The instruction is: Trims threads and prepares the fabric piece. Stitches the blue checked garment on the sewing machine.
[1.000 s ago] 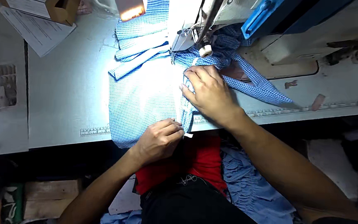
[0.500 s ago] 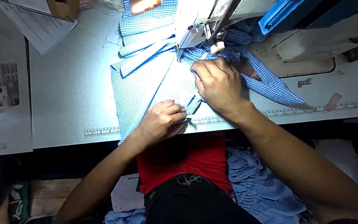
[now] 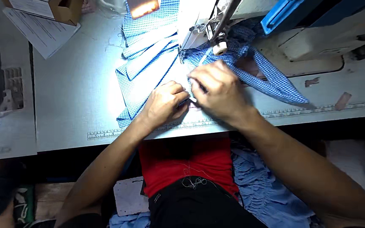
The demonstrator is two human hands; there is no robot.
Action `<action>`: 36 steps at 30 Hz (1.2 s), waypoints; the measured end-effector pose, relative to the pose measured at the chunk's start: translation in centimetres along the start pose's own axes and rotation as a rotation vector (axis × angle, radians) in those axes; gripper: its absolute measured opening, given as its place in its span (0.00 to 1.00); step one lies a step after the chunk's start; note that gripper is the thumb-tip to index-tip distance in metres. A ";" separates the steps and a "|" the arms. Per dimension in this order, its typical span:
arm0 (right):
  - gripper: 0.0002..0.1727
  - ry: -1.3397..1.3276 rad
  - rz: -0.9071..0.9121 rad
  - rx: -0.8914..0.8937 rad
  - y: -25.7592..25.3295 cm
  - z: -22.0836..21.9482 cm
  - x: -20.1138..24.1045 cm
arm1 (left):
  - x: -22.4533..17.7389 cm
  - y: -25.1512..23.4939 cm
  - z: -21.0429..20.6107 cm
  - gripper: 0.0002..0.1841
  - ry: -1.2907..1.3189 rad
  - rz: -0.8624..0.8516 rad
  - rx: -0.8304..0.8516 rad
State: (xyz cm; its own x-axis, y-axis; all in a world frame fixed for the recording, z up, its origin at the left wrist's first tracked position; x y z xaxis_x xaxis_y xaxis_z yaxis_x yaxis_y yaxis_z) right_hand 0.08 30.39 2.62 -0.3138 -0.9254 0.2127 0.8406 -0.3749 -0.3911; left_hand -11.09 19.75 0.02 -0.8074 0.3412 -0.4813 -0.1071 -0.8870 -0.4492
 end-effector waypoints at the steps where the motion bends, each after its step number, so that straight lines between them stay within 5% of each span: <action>1: 0.15 -0.034 -0.008 0.036 0.7 -0.6 0.2 | -0.3 0.0 -0.1 0.09 -0.020 0.021 -0.015; 10: 0.18 -0.016 -0.093 0.089 2.2 -0.7 -1.9 | -1.2 0.7 -0.4 0.06 0.186 0.228 -0.088; 20: 0.17 -0.050 -0.135 0.092 2.1 -0.9 -2.1 | -3.4 1.5 -1.1 0.05 -0.039 0.139 -0.074; 36: 0.19 0.024 -0.162 0.117 -1.4 -2.2 -3.2 | 2.4 -1.6 0.2 0.11 -0.001 0.058 -0.083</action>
State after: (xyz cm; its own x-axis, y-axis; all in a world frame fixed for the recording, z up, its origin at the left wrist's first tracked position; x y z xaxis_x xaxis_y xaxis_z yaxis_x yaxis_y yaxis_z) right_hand -1.09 33.72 0.57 -0.4585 -0.8551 0.2422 0.8233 -0.5113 -0.2464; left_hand -12.97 21.92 -0.23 -0.8113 0.2899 -0.5077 -0.0118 -0.8763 -0.4815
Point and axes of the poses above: each hand's wrist, its own y-axis away from the middle knuckle, its own z-axis out of the back of the hand, x = y × z, the point moved 5 cm from there along -y, towards the middle knuckle, and after that the axes turned 6 degrees about y, right-handed, at the moved point
